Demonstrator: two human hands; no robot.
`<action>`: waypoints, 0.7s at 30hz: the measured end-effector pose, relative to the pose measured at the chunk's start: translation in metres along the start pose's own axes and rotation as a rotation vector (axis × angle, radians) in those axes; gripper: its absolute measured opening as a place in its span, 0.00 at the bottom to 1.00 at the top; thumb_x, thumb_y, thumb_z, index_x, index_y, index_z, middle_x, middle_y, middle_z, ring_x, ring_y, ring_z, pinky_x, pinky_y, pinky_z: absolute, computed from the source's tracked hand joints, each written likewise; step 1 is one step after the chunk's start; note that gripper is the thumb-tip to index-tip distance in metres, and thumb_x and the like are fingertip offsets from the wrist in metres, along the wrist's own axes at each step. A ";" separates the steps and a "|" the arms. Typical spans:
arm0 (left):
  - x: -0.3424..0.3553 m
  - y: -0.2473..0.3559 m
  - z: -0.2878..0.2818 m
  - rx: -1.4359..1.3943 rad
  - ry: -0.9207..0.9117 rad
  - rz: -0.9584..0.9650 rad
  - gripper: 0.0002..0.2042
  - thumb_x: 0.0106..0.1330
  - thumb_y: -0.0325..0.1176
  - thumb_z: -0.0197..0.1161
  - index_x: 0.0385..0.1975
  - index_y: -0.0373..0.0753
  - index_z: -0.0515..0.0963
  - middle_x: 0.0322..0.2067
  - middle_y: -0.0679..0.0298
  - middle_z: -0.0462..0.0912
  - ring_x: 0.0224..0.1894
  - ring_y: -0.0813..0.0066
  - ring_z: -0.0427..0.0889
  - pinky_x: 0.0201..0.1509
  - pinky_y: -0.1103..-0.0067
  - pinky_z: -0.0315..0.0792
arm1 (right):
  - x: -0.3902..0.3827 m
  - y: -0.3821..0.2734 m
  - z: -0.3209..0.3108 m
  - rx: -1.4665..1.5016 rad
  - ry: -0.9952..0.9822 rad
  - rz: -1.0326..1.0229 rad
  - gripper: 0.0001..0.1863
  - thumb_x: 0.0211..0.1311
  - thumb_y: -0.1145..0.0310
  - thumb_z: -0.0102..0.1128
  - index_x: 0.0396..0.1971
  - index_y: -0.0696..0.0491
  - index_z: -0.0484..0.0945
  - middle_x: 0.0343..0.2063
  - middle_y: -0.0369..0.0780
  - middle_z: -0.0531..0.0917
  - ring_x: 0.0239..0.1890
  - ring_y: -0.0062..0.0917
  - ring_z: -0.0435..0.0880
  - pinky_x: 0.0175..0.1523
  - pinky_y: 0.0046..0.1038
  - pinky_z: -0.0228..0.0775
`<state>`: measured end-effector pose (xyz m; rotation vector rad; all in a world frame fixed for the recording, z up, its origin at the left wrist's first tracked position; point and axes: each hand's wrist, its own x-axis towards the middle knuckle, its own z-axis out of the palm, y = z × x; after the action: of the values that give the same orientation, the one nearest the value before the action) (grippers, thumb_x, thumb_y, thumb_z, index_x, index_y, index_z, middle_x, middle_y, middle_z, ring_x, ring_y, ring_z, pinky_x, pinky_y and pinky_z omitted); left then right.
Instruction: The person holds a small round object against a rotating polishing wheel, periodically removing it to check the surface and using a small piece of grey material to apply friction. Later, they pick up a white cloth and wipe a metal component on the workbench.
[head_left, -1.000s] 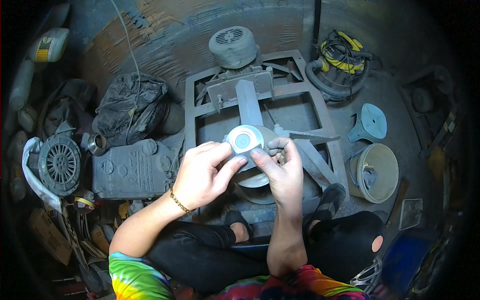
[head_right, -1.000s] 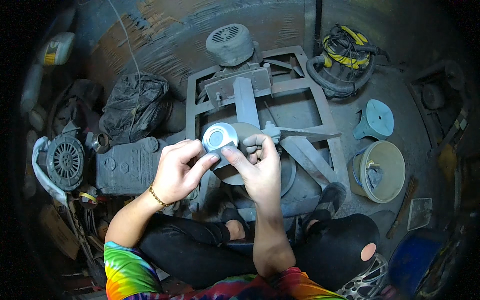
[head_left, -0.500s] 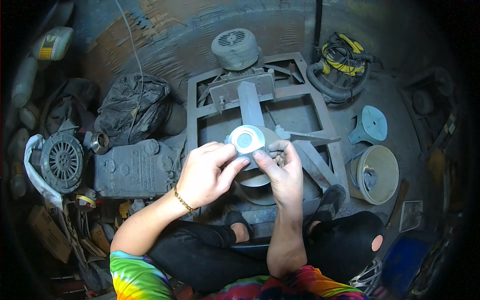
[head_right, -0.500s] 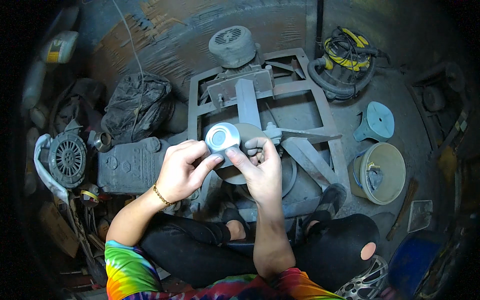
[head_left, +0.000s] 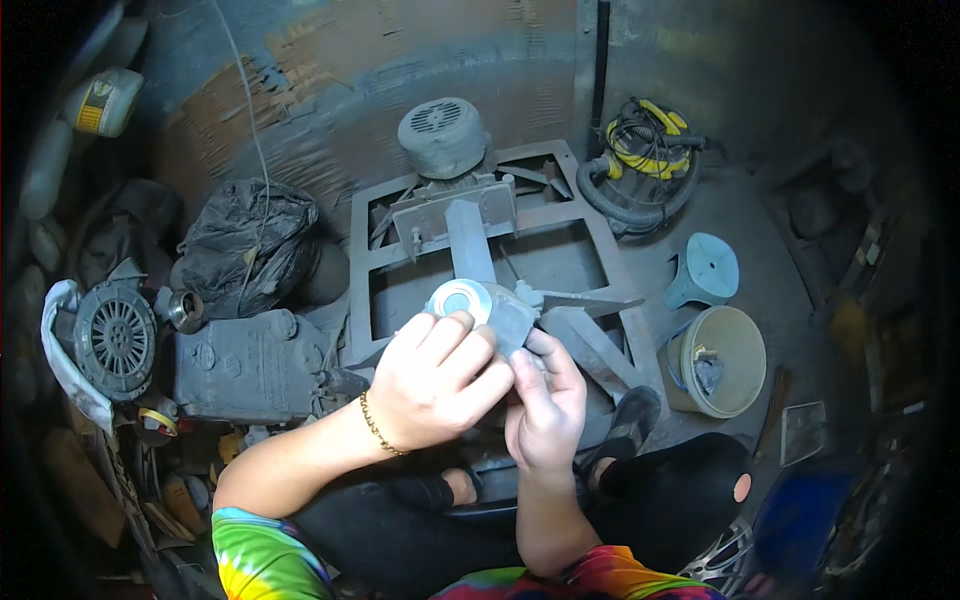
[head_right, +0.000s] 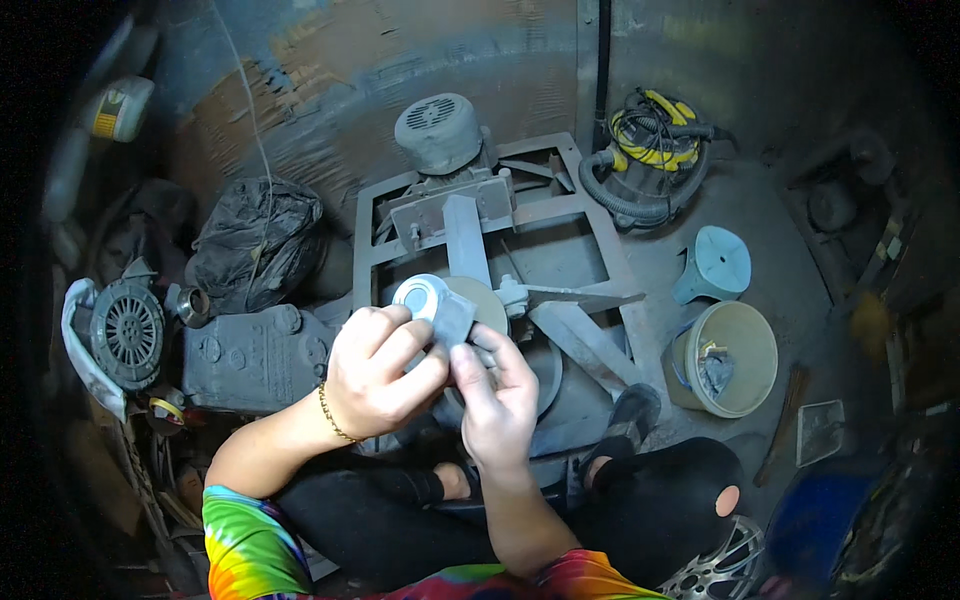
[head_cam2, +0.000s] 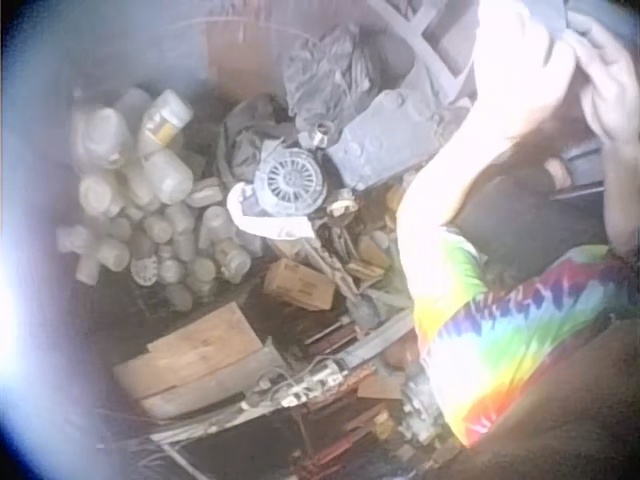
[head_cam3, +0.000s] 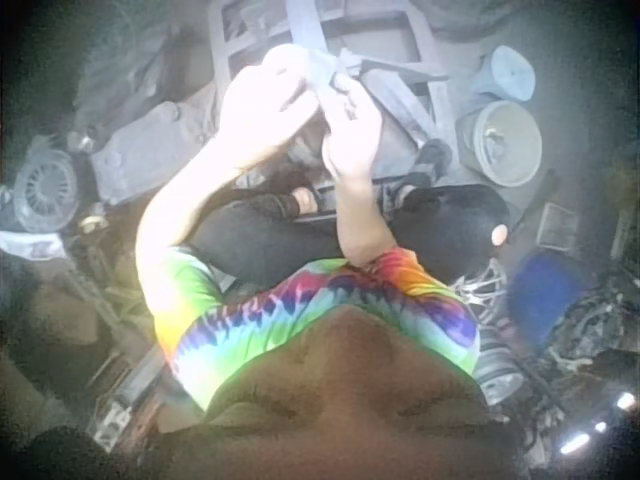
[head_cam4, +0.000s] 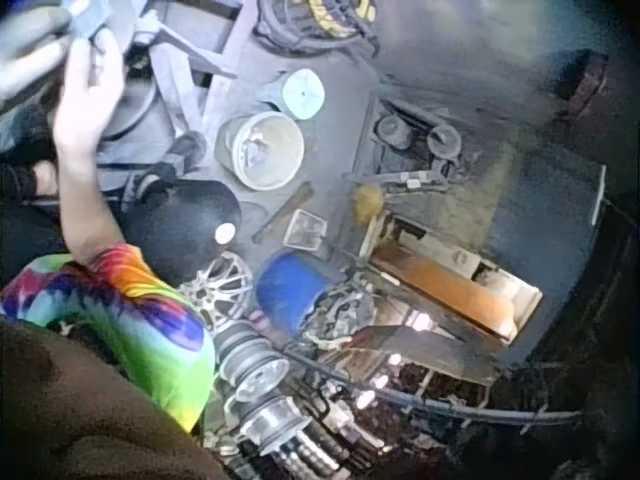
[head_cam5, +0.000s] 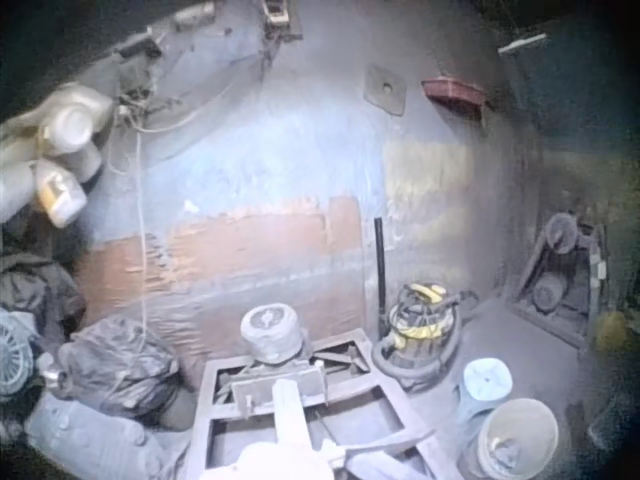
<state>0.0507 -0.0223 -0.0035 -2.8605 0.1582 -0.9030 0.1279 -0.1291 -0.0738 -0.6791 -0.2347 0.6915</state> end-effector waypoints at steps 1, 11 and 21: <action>0.001 -0.001 0.002 -0.027 -0.017 0.001 0.14 0.47 0.35 0.73 0.32 0.38 0.79 0.35 0.60 0.77 0.37 0.61 0.77 0.36 0.70 0.71 | 0.003 -0.001 -0.005 0.042 0.001 0.013 0.11 0.70 0.76 0.58 0.48 0.65 0.76 0.37 0.40 0.84 0.36 0.16 0.82 0.41 0.18 0.74; 0.013 -0.027 -0.005 -0.981 -0.112 -0.742 0.09 0.64 0.27 0.68 0.42 0.32 0.82 0.31 0.62 0.85 0.33 0.80 0.81 0.40 0.80 0.75 | 0.015 -0.019 -0.004 -0.266 -0.117 -0.041 0.16 0.69 0.75 0.59 0.53 0.65 0.75 0.42 0.42 0.84 0.41 0.22 0.84 0.48 0.24 0.77; 0.009 -0.070 0.011 -1.130 0.176 -0.927 0.05 0.67 0.29 0.67 0.37 0.35 0.81 0.32 0.71 0.82 0.36 0.86 0.77 0.42 0.85 0.72 | 0.049 -0.015 -0.004 -0.998 -0.214 -0.411 0.22 0.63 0.84 0.50 0.57 0.61 0.77 0.53 0.53 0.82 0.61 0.40 0.80 0.64 0.33 0.69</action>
<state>0.0679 0.0466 0.0040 -3.9072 -1.0736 -1.5931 0.1741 -0.1078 -0.0685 -1.4518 -0.9238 0.2072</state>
